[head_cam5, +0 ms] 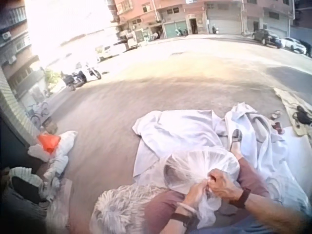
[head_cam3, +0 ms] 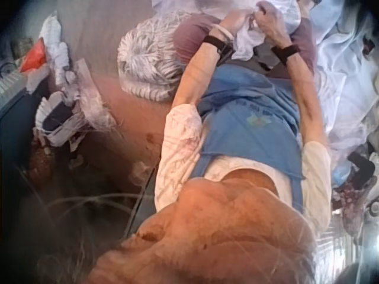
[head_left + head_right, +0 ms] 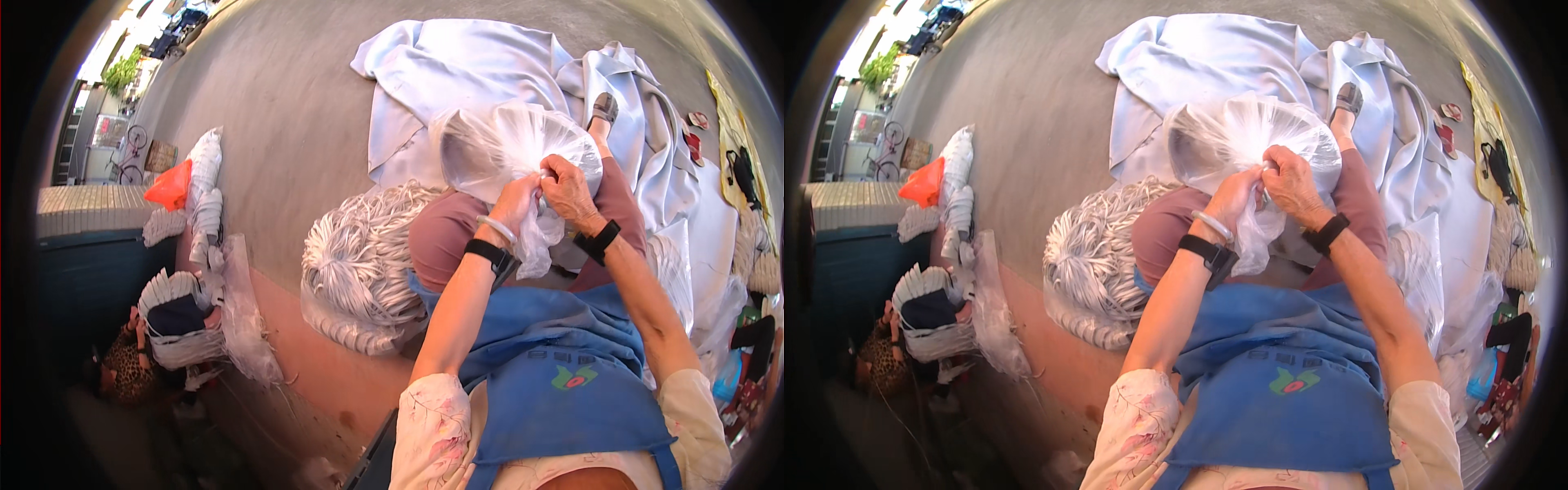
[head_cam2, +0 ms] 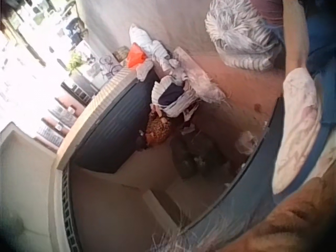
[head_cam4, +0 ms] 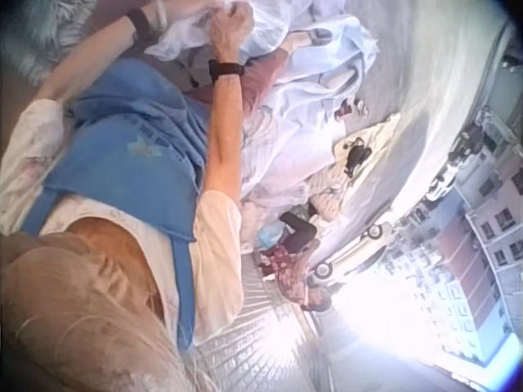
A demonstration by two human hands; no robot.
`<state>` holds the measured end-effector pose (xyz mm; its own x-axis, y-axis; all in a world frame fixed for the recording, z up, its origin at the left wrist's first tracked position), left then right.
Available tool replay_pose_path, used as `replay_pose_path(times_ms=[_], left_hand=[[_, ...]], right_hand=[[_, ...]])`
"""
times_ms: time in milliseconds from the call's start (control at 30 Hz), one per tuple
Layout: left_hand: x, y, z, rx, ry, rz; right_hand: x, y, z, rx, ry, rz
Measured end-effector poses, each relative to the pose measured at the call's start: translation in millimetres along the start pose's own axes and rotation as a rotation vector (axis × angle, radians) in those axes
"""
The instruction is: The person ties a plastic bag shut, pulls a stack of shoe components from another bag, and threads a lace through the eyelets of a single shoe.
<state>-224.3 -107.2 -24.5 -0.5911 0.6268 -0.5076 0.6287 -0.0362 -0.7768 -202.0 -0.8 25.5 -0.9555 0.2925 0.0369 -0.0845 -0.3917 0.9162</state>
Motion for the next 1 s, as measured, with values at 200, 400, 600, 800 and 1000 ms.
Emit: replay_pose_path(times_ms=[200, 400, 600, 800, 1000], left_hand=[[0, -3, -15, -0.136, 0.265, 0.173], [-12, -1, 6, 0.007, 0.035, 0.124], [-44, -13, -26, 0.429, 0.206, 0.072], [-90, -23, -78, 0.512, 0.599, -0.027], [-86, 3, -72, 0.606, 0.554, -0.027]], right_hand=[[24, -11, 26, -0.048, 0.375, -0.051], [9, -7, 12, 0.23, 0.404, -0.263], [-7, -35, 25, 0.459, 0.24, -0.417], [-16, -16, 20, 0.577, 0.352, -0.645], [-26, -5, 11, 0.876, 0.321, -0.63]])
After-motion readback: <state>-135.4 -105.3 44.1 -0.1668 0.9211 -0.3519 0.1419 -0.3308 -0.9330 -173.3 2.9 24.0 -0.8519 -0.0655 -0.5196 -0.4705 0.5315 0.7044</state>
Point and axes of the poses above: each hand's wrist, its own x-axis towards the middle knuckle, its own z-axis out of the back of the hand, y = z × x, the point moved 6 cm from there along x, towards the middle knuckle, and after that the axes turned 9 degrees about x, right-handed, at the moved point
